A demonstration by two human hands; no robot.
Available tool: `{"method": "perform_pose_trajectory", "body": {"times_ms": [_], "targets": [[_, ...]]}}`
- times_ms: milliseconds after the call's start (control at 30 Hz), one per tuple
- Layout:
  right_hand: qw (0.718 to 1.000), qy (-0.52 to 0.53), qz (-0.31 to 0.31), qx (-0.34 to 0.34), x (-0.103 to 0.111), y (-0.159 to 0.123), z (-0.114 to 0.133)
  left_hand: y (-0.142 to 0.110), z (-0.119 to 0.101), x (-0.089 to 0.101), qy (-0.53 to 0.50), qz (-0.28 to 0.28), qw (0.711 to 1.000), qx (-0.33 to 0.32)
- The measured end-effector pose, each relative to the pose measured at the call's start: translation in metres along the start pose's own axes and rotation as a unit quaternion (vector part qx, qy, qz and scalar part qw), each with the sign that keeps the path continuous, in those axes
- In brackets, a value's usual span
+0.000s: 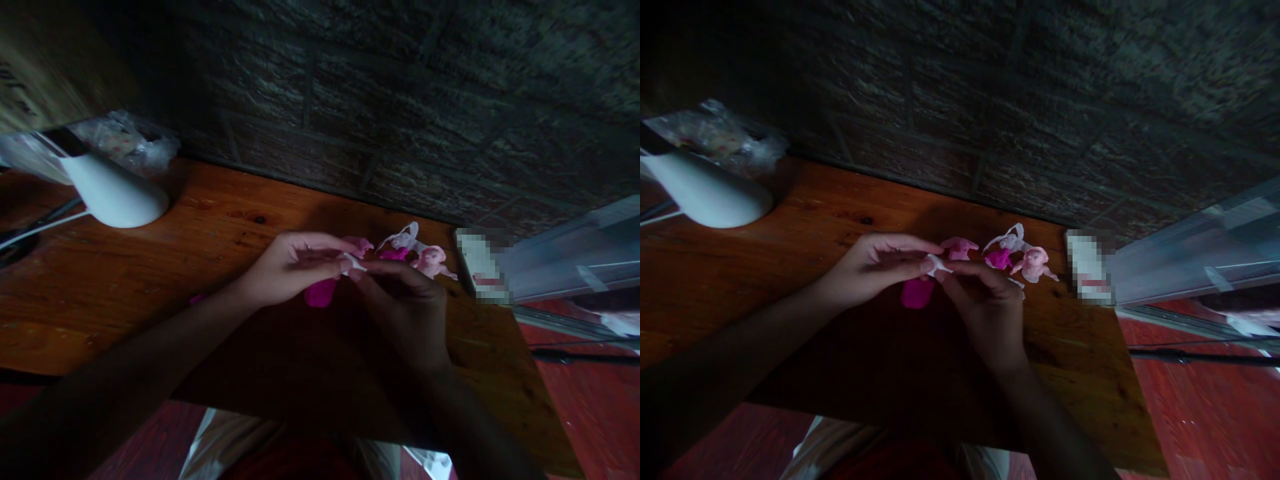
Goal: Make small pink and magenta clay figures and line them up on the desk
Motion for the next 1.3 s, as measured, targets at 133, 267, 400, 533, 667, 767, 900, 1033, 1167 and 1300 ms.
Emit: {"method": "perform_pose_trajectory", "body": {"times_ms": [133, 267, 400, 533, 667, 767, 900, 1033, 1167, 1300], "targets": [[0.996, -0.069, 0.020, 0.044, -0.003, -0.004, 0.006, 0.001, -0.002, -0.001, -0.017, -0.004, 1.000, -0.007], [1.000, 0.009, 0.025, -0.003, -0.004, -0.001, 0.001, 0.001, 0.003, -0.002, -0.042, 0.005, 0.999, 0.024], [0.998, 0.048, 0.000, -0.034, -0.003, 0.000, -0.003, 0.000, 0.007, -0.002, -0.062, -0.003, 0.997, 0.054], [0.999, -0.032, -0.028, 0.025, 0.000, -0.004, 0.002, 0.000, 0.010, -0.003, -0.096, -0.022, 0.993, 0.069], [0.983, -0.138, -0.005, 0.122, -0.005, -0.007, 0.014, 0.000, 0.014, -0.002, -0.145, -0.062, 0.985, 0.068], [0.963, -0.200, 0.015, 0.180, -0.010, -0.008, 0.023, 0.000, 0.014, -0.004, -0.162, -0.062, 0.983, 0.054], [0.957, -0.213, 0.028, 0.195, -0.012, -0.007, 0.027, -0.002, 0.012, -0.004, -0.150, -0.072, 0.985, 0.053], [0.965, -0.188, 0.016, 0.180, -0.010, -0.008, 0.022, -0.003, 0.006, -0.003, -0.100, -0.078, 0.991, 0.043], [0.987, -0.108, -0.026, 0.116, -0.001, -0.007, 0.006, -0.007, -0.006, -0.006, -0.019, -0.068, 0.996, -0.045], [0.981, -0.144, -0.017, 0.132, -0.001, -0.007, 0.009, -0.014, -0.016, -0.011, 0.066, -0.066, 0.988, -0.120]]}}
Point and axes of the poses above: each hand's wrist, its own y-axis towards the middle knuckle, its own x-axis out of the back of the hand, z = x × y, the point moved 7 cm from there along y, towards the middle knuckle, and after that the axes turned 7 degrees about y, right-handed, at the moved point
